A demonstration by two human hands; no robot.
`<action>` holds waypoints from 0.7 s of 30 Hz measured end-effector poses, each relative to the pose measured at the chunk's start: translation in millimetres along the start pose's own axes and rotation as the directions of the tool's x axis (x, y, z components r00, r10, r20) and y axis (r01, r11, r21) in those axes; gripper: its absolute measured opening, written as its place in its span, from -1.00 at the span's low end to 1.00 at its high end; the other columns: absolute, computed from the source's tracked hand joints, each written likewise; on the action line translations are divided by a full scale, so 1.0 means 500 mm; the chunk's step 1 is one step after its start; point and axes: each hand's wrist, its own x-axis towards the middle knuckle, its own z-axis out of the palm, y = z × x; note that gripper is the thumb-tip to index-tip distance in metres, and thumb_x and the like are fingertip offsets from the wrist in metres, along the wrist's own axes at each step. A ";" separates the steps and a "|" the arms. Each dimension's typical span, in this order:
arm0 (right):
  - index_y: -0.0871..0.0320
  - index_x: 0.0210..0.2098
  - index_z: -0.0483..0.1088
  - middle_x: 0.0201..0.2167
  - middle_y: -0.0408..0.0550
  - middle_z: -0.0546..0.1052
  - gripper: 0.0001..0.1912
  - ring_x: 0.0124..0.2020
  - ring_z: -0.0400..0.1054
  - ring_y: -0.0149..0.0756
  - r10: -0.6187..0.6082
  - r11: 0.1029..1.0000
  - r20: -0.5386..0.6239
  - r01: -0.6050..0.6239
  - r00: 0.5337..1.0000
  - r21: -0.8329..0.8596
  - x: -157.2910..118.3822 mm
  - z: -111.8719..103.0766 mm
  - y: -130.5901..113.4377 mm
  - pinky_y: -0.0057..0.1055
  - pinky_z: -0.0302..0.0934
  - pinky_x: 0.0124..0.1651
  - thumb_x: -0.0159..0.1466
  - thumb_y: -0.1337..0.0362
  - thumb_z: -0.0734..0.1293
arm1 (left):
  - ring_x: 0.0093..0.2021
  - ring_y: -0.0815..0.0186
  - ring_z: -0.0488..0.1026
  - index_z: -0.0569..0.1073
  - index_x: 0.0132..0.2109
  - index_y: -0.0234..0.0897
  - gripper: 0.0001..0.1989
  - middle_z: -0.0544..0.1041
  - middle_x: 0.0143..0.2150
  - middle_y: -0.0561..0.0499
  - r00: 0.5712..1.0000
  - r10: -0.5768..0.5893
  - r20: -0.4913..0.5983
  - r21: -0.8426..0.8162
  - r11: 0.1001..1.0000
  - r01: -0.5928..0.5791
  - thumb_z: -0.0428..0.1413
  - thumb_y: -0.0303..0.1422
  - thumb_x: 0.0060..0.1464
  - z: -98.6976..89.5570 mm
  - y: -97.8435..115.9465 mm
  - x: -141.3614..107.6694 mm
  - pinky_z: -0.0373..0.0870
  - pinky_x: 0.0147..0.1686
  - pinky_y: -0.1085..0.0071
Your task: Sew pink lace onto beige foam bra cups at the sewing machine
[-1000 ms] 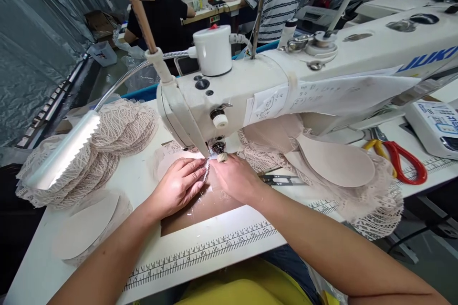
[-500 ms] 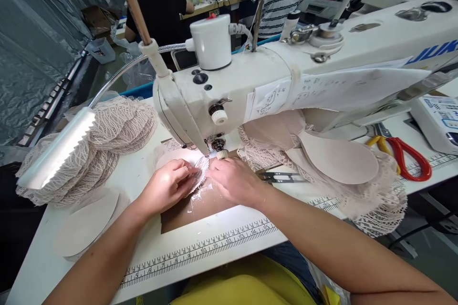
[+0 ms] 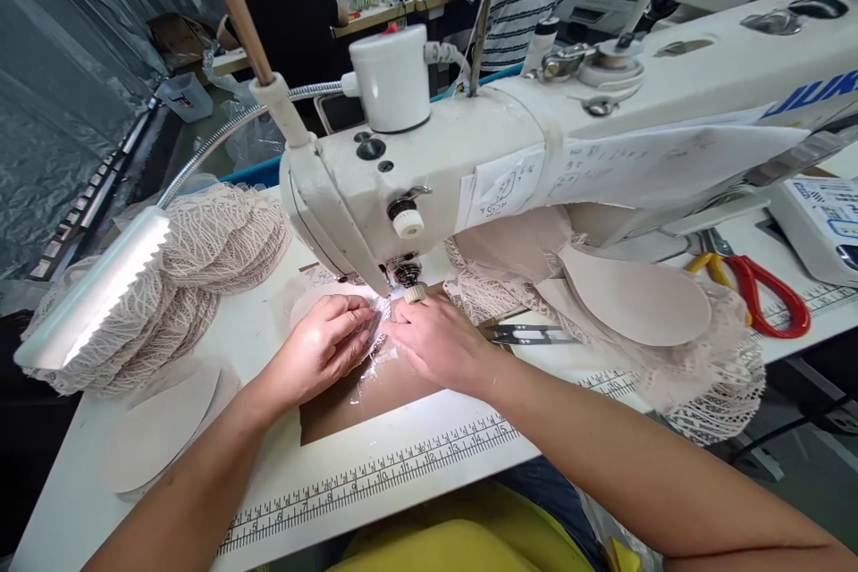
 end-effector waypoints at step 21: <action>0.15 -0.19 0.43 -0.37 -0.08 0.39 -0.80 -0.40 0.10 -0.35 0.059 0.993 -0.029 -0.061 0.998 -0.101 0.003 0.000 -0.002 -0.39 -0.13 -0.38 0.29 0.37 0.19 | -0.06 0.11 0.33 0.38 0.10 -0.32 -0.66 0.41 0.11 -0.18 1.000 -0.006 0.015 0.310 0.951 0.002 -0.08 -0.35 0.24 0.032 0.020 0.016 0.36 -0.12 0.15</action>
